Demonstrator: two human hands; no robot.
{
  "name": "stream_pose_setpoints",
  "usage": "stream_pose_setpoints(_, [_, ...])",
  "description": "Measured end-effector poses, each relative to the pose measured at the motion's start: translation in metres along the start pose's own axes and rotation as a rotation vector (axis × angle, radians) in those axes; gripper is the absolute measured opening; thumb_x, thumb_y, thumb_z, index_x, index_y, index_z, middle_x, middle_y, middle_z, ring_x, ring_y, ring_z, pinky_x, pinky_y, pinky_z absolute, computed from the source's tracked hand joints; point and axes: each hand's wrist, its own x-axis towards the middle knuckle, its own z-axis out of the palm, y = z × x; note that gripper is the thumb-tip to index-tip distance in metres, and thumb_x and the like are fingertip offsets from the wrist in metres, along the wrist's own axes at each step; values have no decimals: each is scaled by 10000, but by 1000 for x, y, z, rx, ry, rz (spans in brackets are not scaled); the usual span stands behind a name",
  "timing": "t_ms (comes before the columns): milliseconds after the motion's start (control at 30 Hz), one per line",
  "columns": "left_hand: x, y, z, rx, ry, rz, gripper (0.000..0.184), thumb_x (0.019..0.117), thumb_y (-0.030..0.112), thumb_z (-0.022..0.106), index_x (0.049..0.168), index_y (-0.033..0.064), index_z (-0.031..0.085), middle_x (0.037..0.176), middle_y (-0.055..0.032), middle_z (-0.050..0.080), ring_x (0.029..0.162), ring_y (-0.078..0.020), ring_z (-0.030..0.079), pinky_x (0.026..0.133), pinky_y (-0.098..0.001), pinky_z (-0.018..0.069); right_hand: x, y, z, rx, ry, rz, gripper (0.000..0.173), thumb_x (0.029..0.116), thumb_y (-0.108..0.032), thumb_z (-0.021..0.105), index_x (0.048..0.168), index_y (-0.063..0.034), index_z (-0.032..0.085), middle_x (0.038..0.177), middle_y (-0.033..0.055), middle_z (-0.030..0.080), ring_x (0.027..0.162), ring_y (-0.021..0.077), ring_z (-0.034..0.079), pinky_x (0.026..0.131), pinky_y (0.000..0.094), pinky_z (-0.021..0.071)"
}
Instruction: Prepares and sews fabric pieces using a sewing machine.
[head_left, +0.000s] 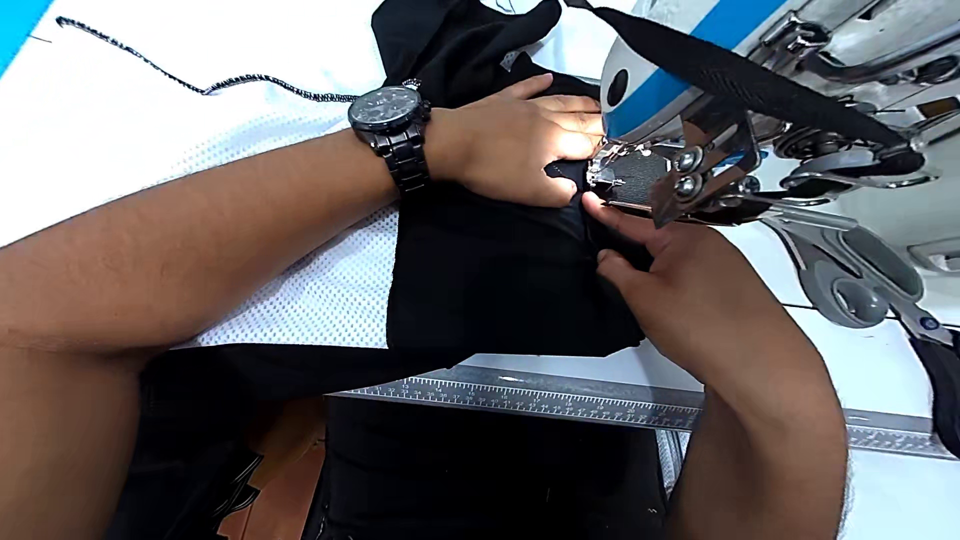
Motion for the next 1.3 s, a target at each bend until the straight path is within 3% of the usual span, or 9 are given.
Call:
stream_pose_setpoints(133, [2,-3,0,0,9,2,537,988,445,420,1353,133,662,1539,-77,526,1516,-277,354,1203,-669,156,-1,8,2,85,46,-3,325,1019,-251,615,1326,-284,717,1119,-24,757,947,101,695,753,406,539])
stream_pose_setpoints(333, [2,-4,1,7,17,-7,558,990,459,409,1379,139,651,1552,-66,516,1521,-266,349,1210,-655,159,-9,22,8,362,136,-38,151,962,-183,712,1069,-245,797,1015,-107,770,879,-12,699,716,207,569])
stream_pose_setpoints(633, [3,-12,6,34,103,15,510,980,436,443,1345,155,661,1517,-60,551,1496,-279,392,1186,-675,210,-9,23,12,389,178,-51,119,971,-155,707,1034,-207,793,963,-80,766,805,4,685,644,208,531])
stream_pose_setpoints(800, [5,-19,5,133,195,29,433,983,419,485,1156,104,726,1384,-111,649,1420,-326,489,1156,-689,275,-1,28,12,633,145,-82,134,989,-92,668,1042,-128,785,1066,-16,774,961,53,715,827,279,590])
stream_pose_setpoints(900, [-18,35,-19,209,308,-173,263,969,217,586,1076,25,730,1324,-183,647,1289,-370,579,1072,-581,445,-13,27,0,1011,-71,-41,231,1023,-54,567,1180,-93,732,1159,24,735,971,98,699,799,287,590])
stream_pose_setpoints(967, [-47,127,-31,75,445,-433,129,933,77,593,970,21,704,1122,-130,654,1027,-279,647,831,-468,562,-17,28,1,1405,-230,29,251,1041,-58,479,1154,-86,702,1051,46,728,885,113,703,756,290,608])
stream_pose_setpoints(1033, [-64,201,0,-170,548,-662,60,886,66,629,938,69,660,907,-57,647,753,-189,647,616,-404,572,-20,26,9,1692,-337,85,277,1061,-93,429,1172,-101,683,1040,60,730,879,124,710,756,280,604])
stream_pose_setpoints(1200, [-19,188,39,-206,644,-972,332,960,166,655,1148,-105,619,1037,-314,672,997,-470,682,844,-638,548,-32,12,19,1992,-308,155,288,1078,-79,393,1270,-74,609,1091,79,707,915,125,716,796,239,604])
stream_pose_setpoints(1300, [-27,135,9,-386,768,-875,277,992,130,591,1163,-74,663,1046,-264,699,1014,-383,688,903,-609,536,-34,0,18,2046,-235,203,293,1050,-24,411,1278,-59,591,1088,86,695,869,127,709,783,244,603])
